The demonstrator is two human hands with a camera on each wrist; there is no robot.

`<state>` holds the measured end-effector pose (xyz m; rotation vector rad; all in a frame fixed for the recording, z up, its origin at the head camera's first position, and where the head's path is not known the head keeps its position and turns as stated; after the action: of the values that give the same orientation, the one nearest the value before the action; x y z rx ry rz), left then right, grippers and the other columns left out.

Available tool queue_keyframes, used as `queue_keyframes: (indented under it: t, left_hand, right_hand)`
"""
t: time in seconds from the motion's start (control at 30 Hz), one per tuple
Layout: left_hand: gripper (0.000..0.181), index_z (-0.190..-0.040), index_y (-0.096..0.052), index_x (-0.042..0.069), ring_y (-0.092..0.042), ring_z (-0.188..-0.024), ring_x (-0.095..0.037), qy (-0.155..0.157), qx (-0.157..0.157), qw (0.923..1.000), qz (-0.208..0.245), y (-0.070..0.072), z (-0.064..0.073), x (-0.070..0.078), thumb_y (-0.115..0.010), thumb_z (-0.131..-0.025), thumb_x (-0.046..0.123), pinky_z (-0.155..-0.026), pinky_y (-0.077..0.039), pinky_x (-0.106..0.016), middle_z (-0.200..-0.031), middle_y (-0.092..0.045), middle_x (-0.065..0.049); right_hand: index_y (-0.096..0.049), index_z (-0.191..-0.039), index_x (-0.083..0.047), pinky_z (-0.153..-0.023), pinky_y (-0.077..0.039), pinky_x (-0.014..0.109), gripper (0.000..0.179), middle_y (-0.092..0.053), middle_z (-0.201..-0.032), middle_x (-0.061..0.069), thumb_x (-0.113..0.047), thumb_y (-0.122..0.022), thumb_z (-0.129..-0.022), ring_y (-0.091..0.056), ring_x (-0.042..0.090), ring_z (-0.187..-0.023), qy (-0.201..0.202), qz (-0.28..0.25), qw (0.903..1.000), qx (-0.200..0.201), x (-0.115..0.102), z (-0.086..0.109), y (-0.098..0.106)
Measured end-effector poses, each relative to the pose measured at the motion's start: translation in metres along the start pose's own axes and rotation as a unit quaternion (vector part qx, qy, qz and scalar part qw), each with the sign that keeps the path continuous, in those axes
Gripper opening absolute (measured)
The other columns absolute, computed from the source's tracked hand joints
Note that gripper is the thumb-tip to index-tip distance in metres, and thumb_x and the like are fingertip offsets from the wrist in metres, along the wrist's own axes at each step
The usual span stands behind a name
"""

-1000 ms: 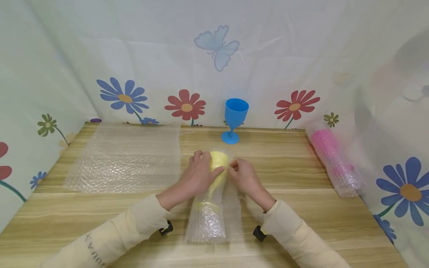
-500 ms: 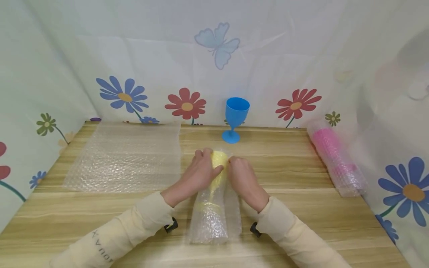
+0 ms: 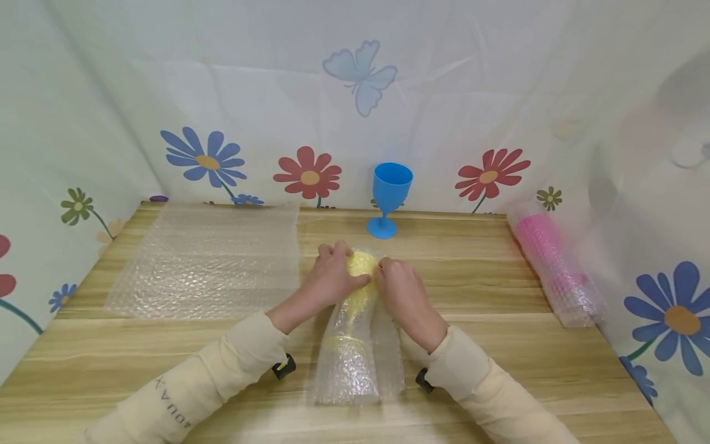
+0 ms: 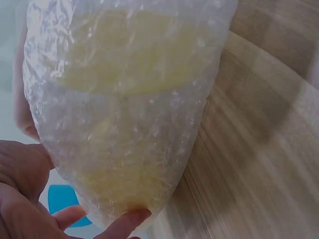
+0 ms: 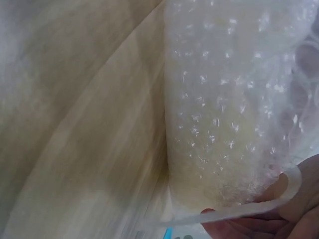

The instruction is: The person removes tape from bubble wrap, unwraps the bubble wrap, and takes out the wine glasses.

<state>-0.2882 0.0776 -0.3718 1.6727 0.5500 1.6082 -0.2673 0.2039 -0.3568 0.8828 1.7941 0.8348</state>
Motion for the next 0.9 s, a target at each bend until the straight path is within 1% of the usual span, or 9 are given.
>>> queue_keyframes:
  t: [0.1,0.27,0.4,0.5,0.57,0.63,0.73,0.83,0.9]
  left_hand:
    - [0.061,-0.121,-0.045,0.006,-0.053,-0.094,-0.032,0.002,-0.002,1.0000,-0.005,0.000,-0.002,0.000,-0.081,-0.089,0.043,-0.071,-0.049,-0.038,-0.116,-0.044,-0.018]
    - [0.068,-0.129,-0.044,0.008,-0.058,-0.089,-0.031,0.002,-0.016,0.9998,-0.014,-0.005,-0.004,-0.001,-0.081,-0.087,0.047,-0.070,-0.050,-0.040,-0.119,-0.048,-0.018]
    - [0.070,-0.136,-0.042,0.008,-0.060,-0.093,-0.030,-0.005,-0.049,0.9988,-0.003,-0.008,-0.006,-0.002,-0.080,-0.089,0.043,-0.076,-0.051,-0.041,-0.130,-0.046,-0.018]
    - [0.069,-0.139,-0.040,0.007,-0.060,-0.095,-0.030,-0.006,-0.075,0.9971,0.016,-0.008,-0.005,-0.003,-0.078,-0.090,0.038,-0.082,-0.051,-0.041,-0.137,-0.044,-0.019]
    - [0.068,-0.139,-0.040,0.006,-0.060,-0.097,-0.030,-0.004,-0.082,0.9962,0.027,-0.007,-0.004,-0.002,-0.078,-0.091,0.035,-0.085,-0.051,-0.042,-0.139,-0.043,-0.020]
    - [0.067,-0.139,-0.040,0.006,-0.059,-0.099,-0.031,-0.005,-0.083,0.9960,0.033,-0.005,-0.003,-0.001,-0.078,-0.091,0.033,-0.087,-0.051,-0.042,-0.140,-0.043,-0.021]
    - [0.068,-0.138,-0.040,0.005,-0.059,-0.099,-0.032,-0.004,-0.080,0.9962,0.034,-0.005,-0.002,0.000,-0.080,-0.091,0.033,-0.086,-0.052,-0.042,-0.139,-0.044,-0.021]
    - [0.069,-0.137,-0.041,0.005,-0.059,-0.097,-0.031,-0.003,-0.076,0.9966,0.033,-0.006,-0.002,0.000,-0.081,-0.089,0.034,-0.085,-0.052,-0.041,-0.136,-0.045,-0.020]
    - [0.069,-0.137,-0.042,0.004,-0.060,-0.097,-0.031,-0.004,-0.074,0.9967,0.035,-0.005,-0.002,0.001,-0.081,-0.089,0.033,-0.085,-0.052,-0.041,-0.135,-0.046,-0.020]
  right_hand:
    - [-0.069,-0.084,-0.001,-0.051,-0.044,0.031,0.016,-0.058,-0.065,0.003,0.001,-0.060,-0.098,-0.049,0.014,-0.055,0.011,0.012,0.9997,0.016,-0.002,-0.002,0.001]
    - [-0.068,-0.082,0.003,-0.051,-0.045,0.029,0.010,-0.062,-0.066,0.007,0.006,-0.062,-0.089,-0.050,0.013,-0.053,0.023,0.011,0.9990,0.037,0.001,-0.004,0.004]
    - [-0.068,-0.082,0.003,-0.052,-0.046,0.029,0.008,-0.064,-0.068,0.008,0.005,-0.063,-0.088,-0.052,0.013,-0.052,0.029,-0.002,0.9992,0.029,0.003,-0.006,0.006]
    - [-0.071,-0.086,0.002,-0.057,-0.053,0.034,0.007,-0.069,-0.078,0.011,0.001,-0.066,-0.091,-0.061,0.017,-0.060,0.037,0.000,0.9991,0.022,0.001,-0.008,0.008]
    - [-0.072,-0.089,0.002,-0.061,-0.055,0.037,0.006,-0.070,-0.085,0.011,-0.001,-0.067,-0.092,-0.064,0.020,-0.067,0.042,0.005,0.9989,0.019,-0.001,-0.010,0.009]
    - [-0.073,-0.089,0.001,-0.063,-0.055,0.038,0.006,-0.069,-0.085,0.011,-0.001,-0.067,-0.091,-0.063,0.022,-0.070,0.046,0.017,0.9986,0.019,-0.003,-0.013,0.010]
    - [-0.069,-0.083,-0.001,-0.060,-0.052,0.037,0.007,-0.064,-0.078,0.007,0.001,-0.065,-0.088,-0.059,0.022,-0.067,0.040,0.033,0.9985,0.016,-0.003,-0.016,0.009]
    - [-0.064,-0.078,-0.003,-0.057,-0.049,0.035,0.009,-0.061,-0.074,0.005,0.002,-0.063,-0.085,-0.056,0.020,-0.063,0.026,0.030,0.9992,0.006,0.000,-0.018,0.008]
    - [-0.064,-0.079,-0.003,-0.058,-0.049,0.035,0.009,-0.062,-0.074,0.006,0.002,-0.062,-0.086,-0.055,0.019,-0.063,0.021,0.013,0.9997,-0.001,0.001,-0.019,0.007]
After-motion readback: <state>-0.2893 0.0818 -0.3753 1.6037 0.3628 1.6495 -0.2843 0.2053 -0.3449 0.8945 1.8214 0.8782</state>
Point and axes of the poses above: each hand's wrist, its own z-axis away from the middle knuckle, its own y-axis out of the back of the hand, x = y × z, the point moved 9 cm from there along -z, towards the middle knuckle
